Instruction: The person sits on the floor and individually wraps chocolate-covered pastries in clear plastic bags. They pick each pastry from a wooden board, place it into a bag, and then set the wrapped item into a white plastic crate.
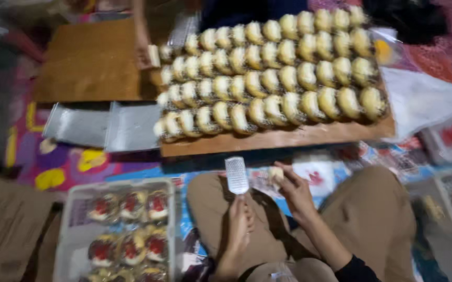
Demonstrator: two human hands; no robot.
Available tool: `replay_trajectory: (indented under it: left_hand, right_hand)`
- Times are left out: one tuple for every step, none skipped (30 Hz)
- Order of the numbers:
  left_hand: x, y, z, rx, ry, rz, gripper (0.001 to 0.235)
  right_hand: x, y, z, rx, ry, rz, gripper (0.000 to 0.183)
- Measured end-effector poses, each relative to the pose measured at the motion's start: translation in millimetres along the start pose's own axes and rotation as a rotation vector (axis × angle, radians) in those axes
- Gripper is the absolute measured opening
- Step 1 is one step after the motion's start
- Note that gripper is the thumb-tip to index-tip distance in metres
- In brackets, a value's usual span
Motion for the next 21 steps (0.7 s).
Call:
replay_trajectory:
  left_hand:
    - [8,19,29,0.002,-0.006,0.065,0.024]
    - [15,37,59,0.004,-0.015,0.133,0.022]
    - [18,53,91,0.073,-0.048,0.171,0.023]
    - [20,69,121,0.135,-0.073,0.198,0.024]
    - [22,85,148,0.197,-0.098,0.227,0.024]
    - [28,104,169,0.208,-0.121,0.256,0.025]
    - [34,123,187,0.22,-0.145,0.285,0.026]
    - [37,135,199,0.229,-0.167,0.306,0.027]
    - [42,155,208,0.221,-0.188,0.391,0.029]
    - [49,175,215,0.21,-0.212,0.469,0.03]
    - [64,191,214,0.359,-0.175,0.511,0.032]
    - [74,204,213,0.506,-0.137,0.549,0.037]
    - [80,207,195,0.713,0.086,0.514,0.041]
    - [82,213,176,0.914,0.32,0.478,0.049]
    - [75,217,160,1.112,0.558,0.441,0.059]
    - [73,205,154,1.059,0.547,0.407,0.058]
    - [68,189,148,1.006,0.536,0.372,0.058]
    - [61,170,140,0.957,0.526,0.335,0.057]
    - [55,147,133,1.018,0.517,0.29,0.05]
    - [49,124,122,1.079,0.507,0.249,0.043]
    - [45,100,114,0.928,0.431,0.226,0.042]
  right_hand:
    - [-16,-27,-6,-0.062,0.002,-0.079,0.044]
    - [-29,-49,-5,-0.116,-0.05,-0.126,0.044]
    - [-39,-69,-4,-0.172,-0.099,-0.175,0.043]
    - [-44,-88,-1,-0.231,-0.14,-0.212,0.043]
    - [-50,-107,11,-0.329,-0.25,-0.267,0.04]
    - [-51,-122,23,-0.43,-0.358,-0.307,0.037]
    - [-52,-136,33,-0.533,-0.463,-0.347,0.035]
    - [-40,-163,20,-0.339,-0.324,-0.369,0.035]
    - [-25,-189,7,-0.143,-0.186,-0.387,0.034]
    - [-13,-212,-10,0.053,-0.042,-0.399,0.034]
    - [1,-237,-7,0.146,-0.057,-0.434,0.026]
    - [18,-262,-2,0.24,-0.069,-0.469,0.019]
    - [32,-288,32,0.027,-0.25,-0.488,0.014]
    - [46,-323,43,0.159,-0.309,-0.676,0.016]
    - [58,-351,74,-0.054,-0.365,-0.792,0.018]
    - [65,-384,95,-0.003,-0.392,-1.044,0.028]
    - [88,-385,139,-0.012,-0.669,-0.86,0.028]
    - [108,-398,155,0.11,-0.668,-0.872,0.034]
    - [135,-400,179,0.196,-0.677,-0.727,0.027]
    - [155,-401,187,0.234,-0.562,-0.67,0.036]
    - [169,-403,197,0.272,-0.446,-0.614,0.048]
Point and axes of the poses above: each hand's wrist, its own x-axis towards the middle knuckle, its own y-axis out of the palm, z = x × y, the point moved 10 cm from there along x, towards the middle knuckle, and after that the axes turned 5 degrees about x, right-handed, at the moved point
